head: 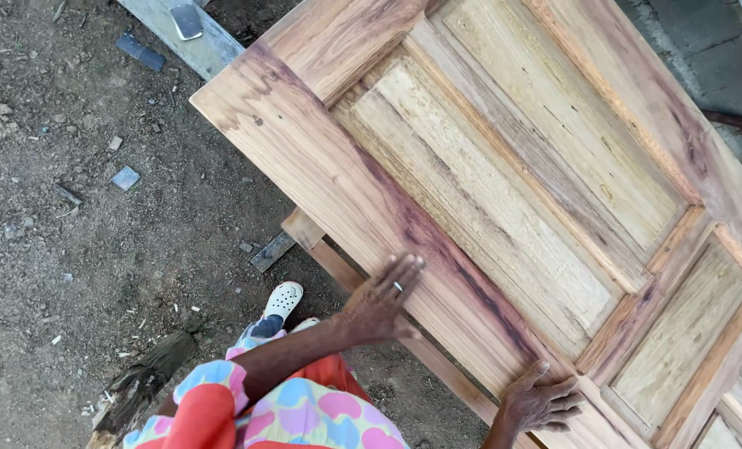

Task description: Manually sanding a wooden door using a piece of sandpaper.

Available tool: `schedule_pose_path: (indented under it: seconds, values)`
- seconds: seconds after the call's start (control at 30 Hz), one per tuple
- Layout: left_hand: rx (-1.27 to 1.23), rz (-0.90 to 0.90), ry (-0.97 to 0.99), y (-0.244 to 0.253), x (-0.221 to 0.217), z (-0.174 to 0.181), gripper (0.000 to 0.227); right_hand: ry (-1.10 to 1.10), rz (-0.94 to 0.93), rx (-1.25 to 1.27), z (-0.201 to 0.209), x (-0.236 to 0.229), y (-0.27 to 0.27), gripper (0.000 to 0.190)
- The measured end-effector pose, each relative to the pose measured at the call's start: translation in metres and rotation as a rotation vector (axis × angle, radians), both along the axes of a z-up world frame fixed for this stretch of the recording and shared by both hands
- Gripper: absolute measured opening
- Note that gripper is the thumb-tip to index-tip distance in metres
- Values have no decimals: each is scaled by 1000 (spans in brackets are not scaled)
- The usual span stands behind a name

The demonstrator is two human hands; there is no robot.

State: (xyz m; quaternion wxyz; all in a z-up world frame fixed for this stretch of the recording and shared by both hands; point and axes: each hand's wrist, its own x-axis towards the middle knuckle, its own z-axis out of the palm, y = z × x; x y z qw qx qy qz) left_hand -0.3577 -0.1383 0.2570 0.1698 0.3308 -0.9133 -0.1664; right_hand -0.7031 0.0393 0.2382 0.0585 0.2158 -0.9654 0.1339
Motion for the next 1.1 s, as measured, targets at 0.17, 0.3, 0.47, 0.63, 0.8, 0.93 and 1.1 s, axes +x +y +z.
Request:
schedule_pose_path:
  seconds: [0.17, 0.3, 0.47, 0.63, 0.8, 0.93, 1.1]
  values:
    - [18, 155, -291, -79, 52, 23, 121, 2, -17, 24, -3, -4, 2, 96]
    - [95, 316, -452, -161, 114, -5, 121, 10, 0, 12, -1, -3, 2, 95]
    - [87, 530, -406, -250, 168, -29, 122, 10, -6, 9, 2, -3, -1, 93]
    - [179, 581, -354, -217, 135, -17, 117, -1, -17, 40, -2, -2, 2, 88]
    - [61, 253, -504, -57, 36, 39, 130, 27, -12, 43, -9, -9, 5, 89]
    - [125, 156, 210, 35, -25, 4, 129, 16, -17, 44, -2, -3, 2, 92]
    - [60, -14, -153, 39, -29, -3, 124, 28, 10, 31, -7, -6, 5, 93]
